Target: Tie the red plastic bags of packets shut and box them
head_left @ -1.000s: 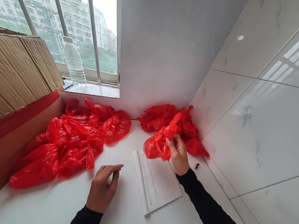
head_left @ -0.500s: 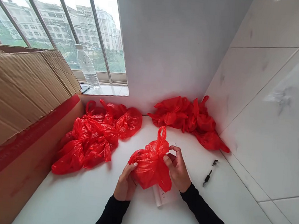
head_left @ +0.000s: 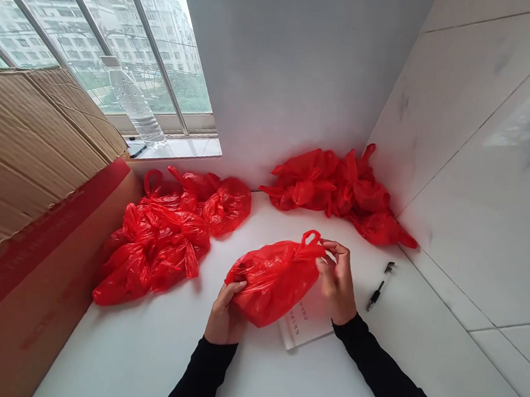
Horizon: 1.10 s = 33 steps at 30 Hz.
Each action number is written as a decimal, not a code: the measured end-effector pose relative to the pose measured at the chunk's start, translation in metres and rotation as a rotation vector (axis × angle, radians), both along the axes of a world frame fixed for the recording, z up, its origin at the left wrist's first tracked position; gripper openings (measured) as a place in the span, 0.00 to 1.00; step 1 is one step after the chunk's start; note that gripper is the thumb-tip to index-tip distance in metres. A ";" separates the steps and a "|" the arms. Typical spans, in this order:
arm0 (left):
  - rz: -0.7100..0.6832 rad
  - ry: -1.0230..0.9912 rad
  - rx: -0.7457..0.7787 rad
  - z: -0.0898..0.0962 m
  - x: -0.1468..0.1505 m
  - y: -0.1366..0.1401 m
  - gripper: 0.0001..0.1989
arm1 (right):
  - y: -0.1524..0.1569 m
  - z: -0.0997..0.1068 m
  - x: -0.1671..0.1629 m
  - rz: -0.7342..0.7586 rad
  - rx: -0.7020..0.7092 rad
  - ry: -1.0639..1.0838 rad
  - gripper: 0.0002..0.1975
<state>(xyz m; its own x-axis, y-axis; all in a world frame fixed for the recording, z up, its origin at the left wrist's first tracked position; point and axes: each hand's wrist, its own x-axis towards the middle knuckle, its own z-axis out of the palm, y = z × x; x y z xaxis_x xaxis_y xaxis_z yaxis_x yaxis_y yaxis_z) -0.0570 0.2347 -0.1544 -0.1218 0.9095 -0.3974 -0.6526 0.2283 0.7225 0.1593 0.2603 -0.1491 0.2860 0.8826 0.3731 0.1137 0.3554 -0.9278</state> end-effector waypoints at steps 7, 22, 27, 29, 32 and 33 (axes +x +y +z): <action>-0.017 0.001 -0.043 0.004 -0.003 0.001 0.09 | -0.004 0.006 -0.003 0.103 -0.031 -0.126 0.08; 0.032 0.514 0.251 0.013 0.011 -0.007 0.31 | 0.001 0.009 0.009 0.179 -0.070 -0.050 0.10; 0.260 1.135 0.519 0.013 0.020 -0.017 0.32 | -0.006 0.004 0.002 0.178 -0.056 -0.065 0.07; 0.235 1.383 0.683 0.010 0.023 -0.017 0.26 | -0.009 0.004 -0.001 0.213 -0.038 -0.077 0.07; 0.248 1.377 0.771 0.004 0.019 -0.012 0.08 | -0.010 0.006 -0.002 0.198 -0.019 -0.054 0.09; 0.301 1.343 0.751 0.002 0.015 -0.010 0.04 | -0.008 0.007 -0.001 0.162 -0.021 -0.028 0.09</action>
